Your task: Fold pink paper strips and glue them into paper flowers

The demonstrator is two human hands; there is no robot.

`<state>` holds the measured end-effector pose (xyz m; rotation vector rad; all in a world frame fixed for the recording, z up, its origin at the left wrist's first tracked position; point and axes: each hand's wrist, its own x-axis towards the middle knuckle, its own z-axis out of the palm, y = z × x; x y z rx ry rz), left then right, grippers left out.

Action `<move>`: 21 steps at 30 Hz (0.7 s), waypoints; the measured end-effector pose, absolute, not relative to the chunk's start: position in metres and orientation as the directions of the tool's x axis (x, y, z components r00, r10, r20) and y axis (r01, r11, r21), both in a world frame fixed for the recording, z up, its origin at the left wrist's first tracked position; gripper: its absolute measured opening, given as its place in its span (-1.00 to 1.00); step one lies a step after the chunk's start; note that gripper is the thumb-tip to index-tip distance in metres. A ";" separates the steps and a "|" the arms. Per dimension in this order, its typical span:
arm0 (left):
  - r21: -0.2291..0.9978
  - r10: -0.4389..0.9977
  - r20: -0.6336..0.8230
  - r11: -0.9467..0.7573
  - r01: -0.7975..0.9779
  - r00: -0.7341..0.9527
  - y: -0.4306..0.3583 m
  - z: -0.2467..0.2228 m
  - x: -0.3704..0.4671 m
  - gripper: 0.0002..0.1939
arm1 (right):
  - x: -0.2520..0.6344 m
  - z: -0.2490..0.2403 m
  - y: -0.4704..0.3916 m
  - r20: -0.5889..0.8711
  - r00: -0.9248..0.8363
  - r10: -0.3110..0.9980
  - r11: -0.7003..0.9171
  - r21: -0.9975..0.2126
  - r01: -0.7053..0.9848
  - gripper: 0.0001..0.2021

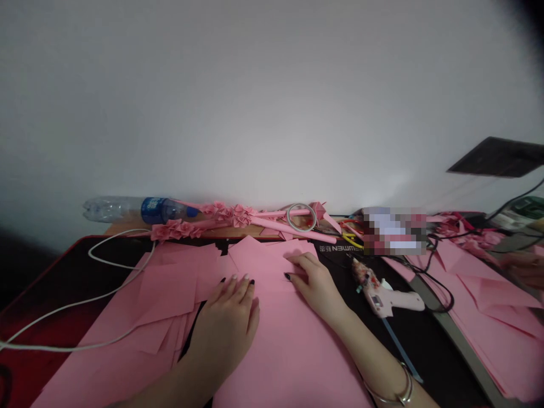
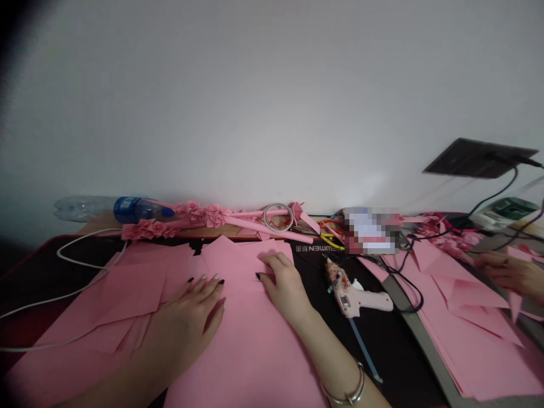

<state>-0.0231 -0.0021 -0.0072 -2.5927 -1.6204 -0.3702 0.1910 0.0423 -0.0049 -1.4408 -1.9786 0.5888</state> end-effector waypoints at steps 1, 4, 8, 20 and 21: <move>0.076 0.877 0.236 -0.445 0.892 0.418 -0.002 -0.007 -0.023 -0.62 | 0.191 -0.005 0.042 0.216 -0.219 0.952 0.308 -0.671 0.675 -0.70; 0.080 0.873 0.251 -0.448 0.890 0.417 -0.003 -0.007 -0.023 -0.61 | 0.192 -0.005 0.042 0.215 -0.220 0.952 0.307 -0.673 0.673 -0.69; 0.071 0.870 0.266 -0.448 0.891 0.416 -0.002 -0.006 -0.023 -0.61 | 0.191 -0.005 0.042 0.218 -0.217 0.952 0.308 -0.669 0.677 -0.68; 0.098 0.878 0.253 -0.442 0.892 0.407 0.000 -0.004 -0.023 -0.61 | 0.190 -0.005 0.041 0.234 -0.214 0.948 0.316 -0.653 0.688 -0.68; 0.102 0.875 0.264 -0.443 0.891 0.405 0.000 -0.005 -0.023 -0.62 | 0.191 -0.005 0.041 0.232 -0.213 0.949 0.314 -0.652 0.690 -0.67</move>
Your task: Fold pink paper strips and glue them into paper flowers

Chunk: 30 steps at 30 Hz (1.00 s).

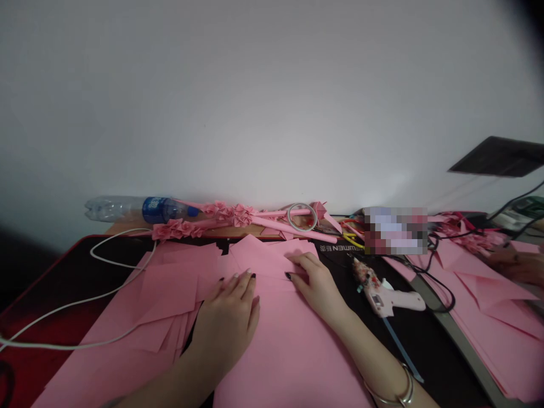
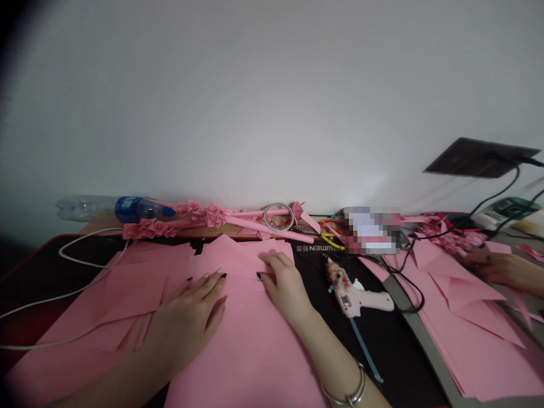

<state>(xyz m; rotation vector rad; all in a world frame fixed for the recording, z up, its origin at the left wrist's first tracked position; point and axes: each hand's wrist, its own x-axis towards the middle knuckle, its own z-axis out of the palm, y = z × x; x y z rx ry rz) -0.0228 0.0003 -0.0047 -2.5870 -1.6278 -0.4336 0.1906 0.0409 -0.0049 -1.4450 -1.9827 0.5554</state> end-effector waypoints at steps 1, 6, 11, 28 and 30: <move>0.111 0.871 0.280 -0.447 0.888 0.404 0.001 -0.005 -0.023 -0.63 | 0.191 -0.005 0.041 0.231 -0.213 0.949 0.313 -0.650 0.692 -0.67; 0.226 0.858 0.303 -0.487 0.843 0.415 0.016 -0.001 -0.034 -0.71 | 0.191 -0.006 0.041 0.229 -0.218 0.949 0.315 -0.646 0.695 -0.70; 0.352 0.891 0.260 -0.447 0.823 0.373 0.032 -0.001 -0.044 -0.86 | 0.192 -0.007 0.042 0.230 -0.213 0.949 0.313 -0.647 0.695 -0.70; 0.413 0.934 0.222 -0.350 0.841 0.280 0.043 -0.012 -0.045 -0.79 | 0.191 -0.007 0.042 0.225 -0.218 0.950 0.313 -0.654 0.689 -0.74; 0.403 0.931 0.231 -0.355 0.843 0.282 0.042 -0.012 -0.045 -0.82 | 0.190 -0.007 0.042 0.225 -0.218 0.950 0.312 -0.652 0.690 -0.74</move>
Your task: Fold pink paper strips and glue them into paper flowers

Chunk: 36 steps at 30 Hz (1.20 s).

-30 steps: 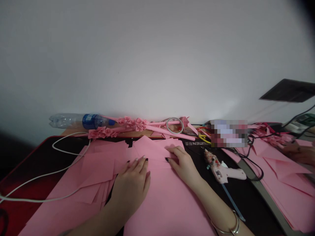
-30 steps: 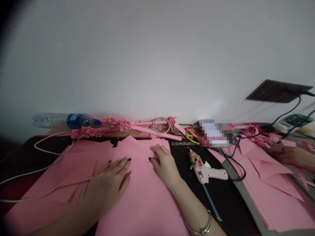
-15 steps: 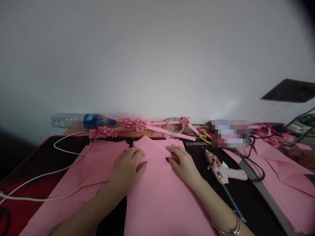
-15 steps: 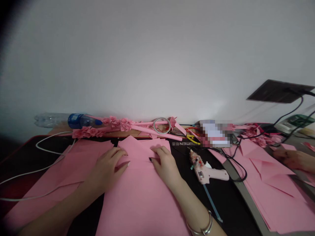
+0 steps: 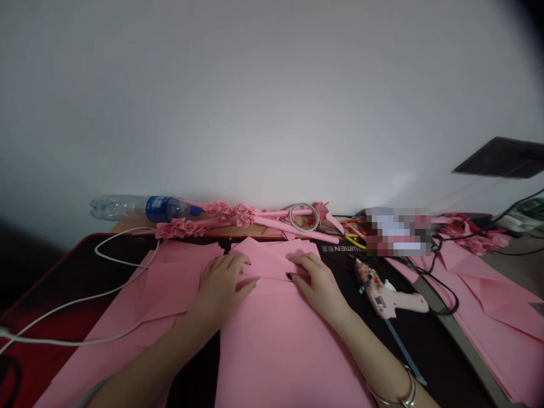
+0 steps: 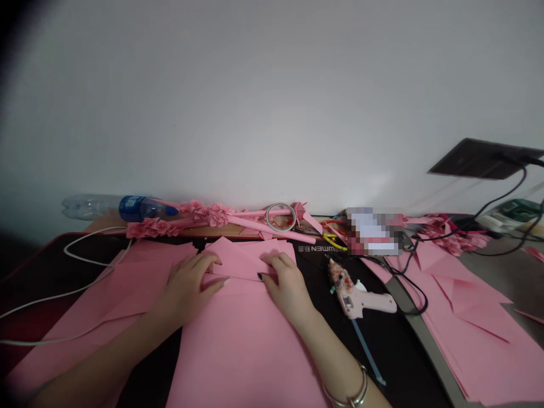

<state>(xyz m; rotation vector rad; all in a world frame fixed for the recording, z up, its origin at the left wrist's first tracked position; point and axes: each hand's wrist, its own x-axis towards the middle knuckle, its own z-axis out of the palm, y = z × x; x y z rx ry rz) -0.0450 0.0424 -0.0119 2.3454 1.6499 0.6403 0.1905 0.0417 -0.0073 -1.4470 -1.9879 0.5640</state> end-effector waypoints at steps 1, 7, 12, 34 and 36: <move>0.396 0.931 0.236 -0.354 0.847 0.279 0.042 -0.012 -0.045 -0.84 | 0.190 -0.007 0.042 0.224 -0.217 0.950 0.312 -0.652 0.691 -0.74; 0.357 0.884 0.327 -0.443 0.823 0.334 0.042 -0.013 -0.046 -0.96 | 0.190 -0.008 0.041 0.252 -0.212 0.944 0.327 -0.639 0.697 -0.73; 0.320 0.751 0.412 -0.649 0.690 0.516 0.041 -0.016 -0.046 -0.77 | 0.190 -0.007 0.041 0.268 -0.206 0.941 0.333 -0.631 0.701 -0.75; 0.256 0.710 0.135 -0.699 0.667 0.692 0.017 0.000 -0.023 -0.45 | 0.207 0.008 0.027 0.131 -0.369 0.920 0.364 -0.632 0.684 -0.40; 0.249 0.715 0.133 -0.695 0.675 0.687 0.017 0.000 -0.022 -0.50 | 0.209 0.009 0.026 0.123 -0.363 0.924 0.356 -0.625 0.695 -0.42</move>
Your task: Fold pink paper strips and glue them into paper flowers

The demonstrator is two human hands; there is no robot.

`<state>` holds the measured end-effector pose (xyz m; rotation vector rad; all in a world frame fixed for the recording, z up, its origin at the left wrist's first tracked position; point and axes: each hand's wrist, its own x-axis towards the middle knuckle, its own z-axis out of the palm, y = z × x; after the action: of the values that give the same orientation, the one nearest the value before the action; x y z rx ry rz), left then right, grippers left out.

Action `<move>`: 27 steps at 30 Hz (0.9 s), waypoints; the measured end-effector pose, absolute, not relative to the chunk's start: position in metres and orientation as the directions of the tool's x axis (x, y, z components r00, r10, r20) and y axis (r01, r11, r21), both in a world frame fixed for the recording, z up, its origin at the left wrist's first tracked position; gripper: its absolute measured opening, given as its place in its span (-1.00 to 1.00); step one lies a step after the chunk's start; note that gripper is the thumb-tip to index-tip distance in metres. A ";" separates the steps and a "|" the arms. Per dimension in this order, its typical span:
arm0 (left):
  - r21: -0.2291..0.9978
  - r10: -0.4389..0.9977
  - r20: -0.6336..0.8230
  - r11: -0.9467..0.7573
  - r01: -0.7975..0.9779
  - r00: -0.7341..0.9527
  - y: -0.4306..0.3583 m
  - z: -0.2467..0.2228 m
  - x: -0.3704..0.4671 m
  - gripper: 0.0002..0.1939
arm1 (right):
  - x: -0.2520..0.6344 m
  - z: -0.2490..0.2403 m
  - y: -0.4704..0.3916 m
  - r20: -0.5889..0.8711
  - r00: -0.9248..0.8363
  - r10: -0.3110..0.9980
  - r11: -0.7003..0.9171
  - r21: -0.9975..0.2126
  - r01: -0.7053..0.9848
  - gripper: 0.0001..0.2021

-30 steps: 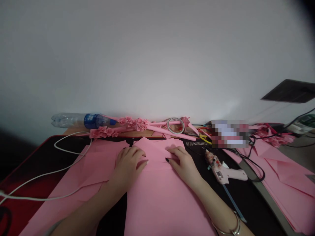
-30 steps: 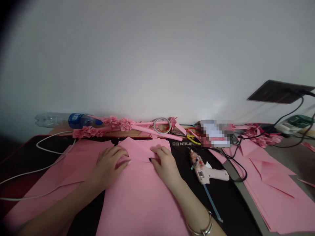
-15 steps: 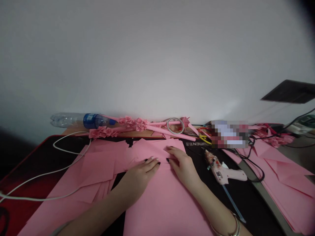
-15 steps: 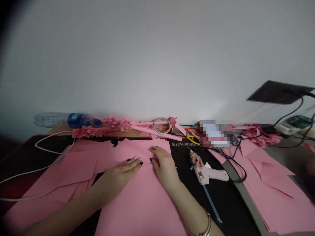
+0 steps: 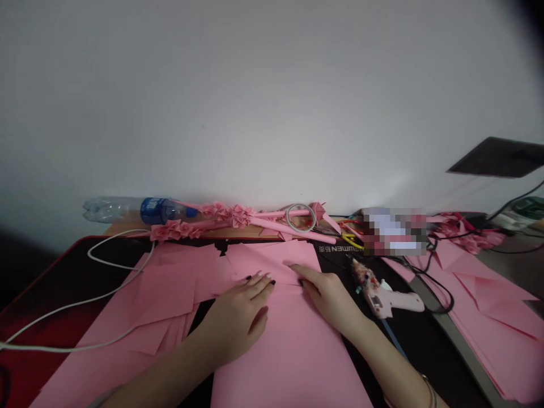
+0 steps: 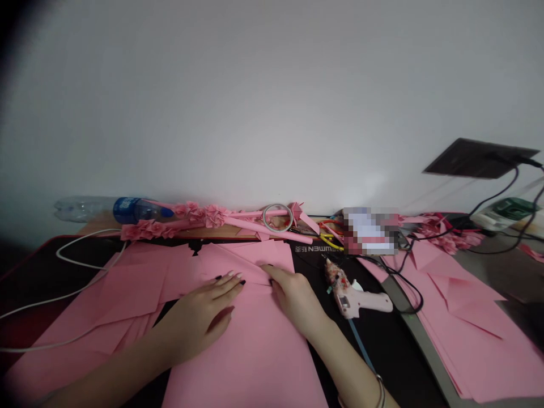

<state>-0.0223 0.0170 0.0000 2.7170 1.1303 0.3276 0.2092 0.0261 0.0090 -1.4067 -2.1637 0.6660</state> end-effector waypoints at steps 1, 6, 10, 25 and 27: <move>0.243 0.714 0.134 -0.696 0.676 0.687 0.017 0.000 -0.022 -0.51 | 0.210 0.009 0.025 0.126 -0.367 0.922 0.363 -0.617 0.698 -0.42; 0.184 0.704 0.156 -0.710 0.679 0.693 0.014 -0.003 -0.021 -0.54 | 0.210 0.002 0.018 0.171 -0.466 0.868 0.486 -0.487 0.726 -0.35; 0.141 0.693 0.204 -0.720 0.679 0.692 0.011 -0.007 -0.019 -0.57 | 0.209 -0.006 0.015 0.226 -0.504 0.834 0.552 -0.338 0.762 -0.35; 0.068 0.708 0.272 -0.689 0.721 0.651 0.005 -0.006 -0.012 -0.61 | 0.201 -0.002 0.003 0.252 -0.554 0.793 0.598 -0.146 0.788 -0.47; 0.044 0.682 0.284 -0.711 0.702 0.674 0.007 -0.006 -0.012 -0.62 | 0.201 -0.002 0.002 0.249 -0.558 0.791 0.600 -0.143 0.787 -0.46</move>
<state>-0.0118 0.0072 -0.0062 2.9363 1.2157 0.4538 0.2014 0.0024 -0.0023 -1.2878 -2.5433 0.0220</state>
